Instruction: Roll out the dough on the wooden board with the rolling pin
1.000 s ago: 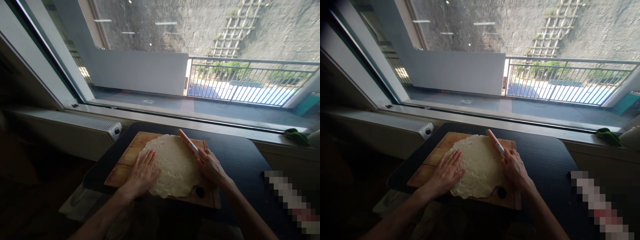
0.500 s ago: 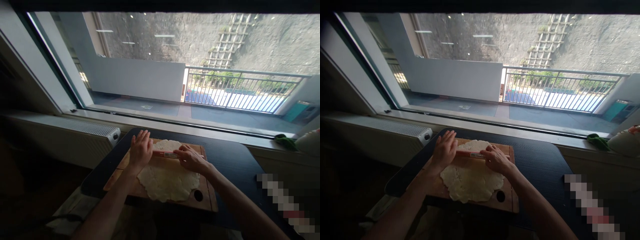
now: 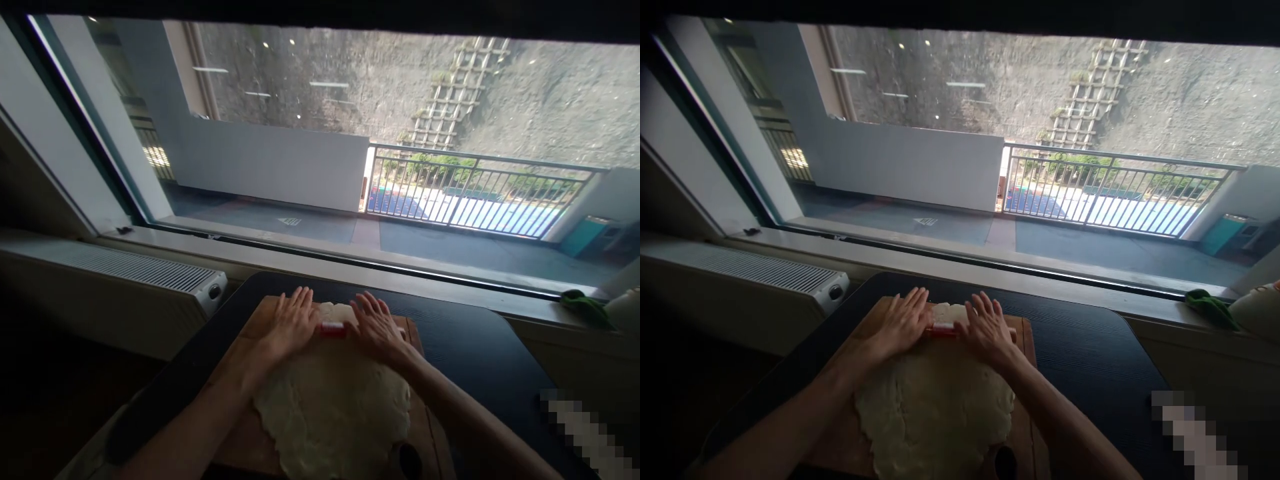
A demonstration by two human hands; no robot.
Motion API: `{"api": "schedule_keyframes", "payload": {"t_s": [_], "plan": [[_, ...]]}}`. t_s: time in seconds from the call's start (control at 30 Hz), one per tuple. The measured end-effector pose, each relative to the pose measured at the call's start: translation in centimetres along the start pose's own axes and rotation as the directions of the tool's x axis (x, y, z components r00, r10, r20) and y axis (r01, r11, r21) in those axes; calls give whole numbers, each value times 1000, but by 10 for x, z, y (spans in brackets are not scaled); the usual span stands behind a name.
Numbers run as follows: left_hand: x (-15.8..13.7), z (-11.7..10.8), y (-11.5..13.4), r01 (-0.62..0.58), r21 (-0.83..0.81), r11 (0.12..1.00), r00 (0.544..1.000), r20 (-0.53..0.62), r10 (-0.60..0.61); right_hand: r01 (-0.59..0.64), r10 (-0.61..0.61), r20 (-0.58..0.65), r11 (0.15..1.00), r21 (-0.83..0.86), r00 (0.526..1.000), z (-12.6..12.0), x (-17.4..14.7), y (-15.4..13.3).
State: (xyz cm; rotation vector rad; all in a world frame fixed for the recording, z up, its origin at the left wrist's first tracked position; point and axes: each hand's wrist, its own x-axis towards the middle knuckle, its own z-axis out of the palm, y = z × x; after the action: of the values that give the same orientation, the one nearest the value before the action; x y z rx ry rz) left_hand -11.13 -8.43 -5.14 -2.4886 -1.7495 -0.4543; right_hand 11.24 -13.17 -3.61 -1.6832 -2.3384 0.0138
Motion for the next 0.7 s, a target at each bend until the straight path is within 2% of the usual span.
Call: {"api": "schedule_keyframes", "payload": {"t_s": [0.07,0.13,0.27,0.33,0.43,0.47,0.53,0.63,0.7], "plan": [[-21,1,-4,-137,-7,991,990,-31,136,155,-155,-4,988,26,988,2,-21,-3],[-23,0,-5,-170,-2,985,985,-40,170,193,-193,-13,981,30,981,2,-21,-1],[20,-3,-2,46,7,999,999,28,-47,-65,65,-35,998,-1,997,0,25,12],[29,-3,-4,39,-10,999,999,17,-38,-57,58,-85,998,12,995,-1,35,17],[14,-5,-13,-104,-87,991,995,-19,102,168,-164,-78,984,58,983,-5,15,18],[6,-8,-16,-127,-125,984,992,-23,125,233,-230,-44,969,84,972,-8,4,18],[-4,-17,-21,-108,-185,977,994,-30,104,285,-291,32,949,133,956,-18,-16,22],[-2,-31,-21,-66,-173,983,997,-57,57,218,-236,100,963,158,967,-40,-38,41],[1,-33,-16,-133,-116,984,991,-38,130,95,-110,99,985,143,989,-53,-52,60]]}}
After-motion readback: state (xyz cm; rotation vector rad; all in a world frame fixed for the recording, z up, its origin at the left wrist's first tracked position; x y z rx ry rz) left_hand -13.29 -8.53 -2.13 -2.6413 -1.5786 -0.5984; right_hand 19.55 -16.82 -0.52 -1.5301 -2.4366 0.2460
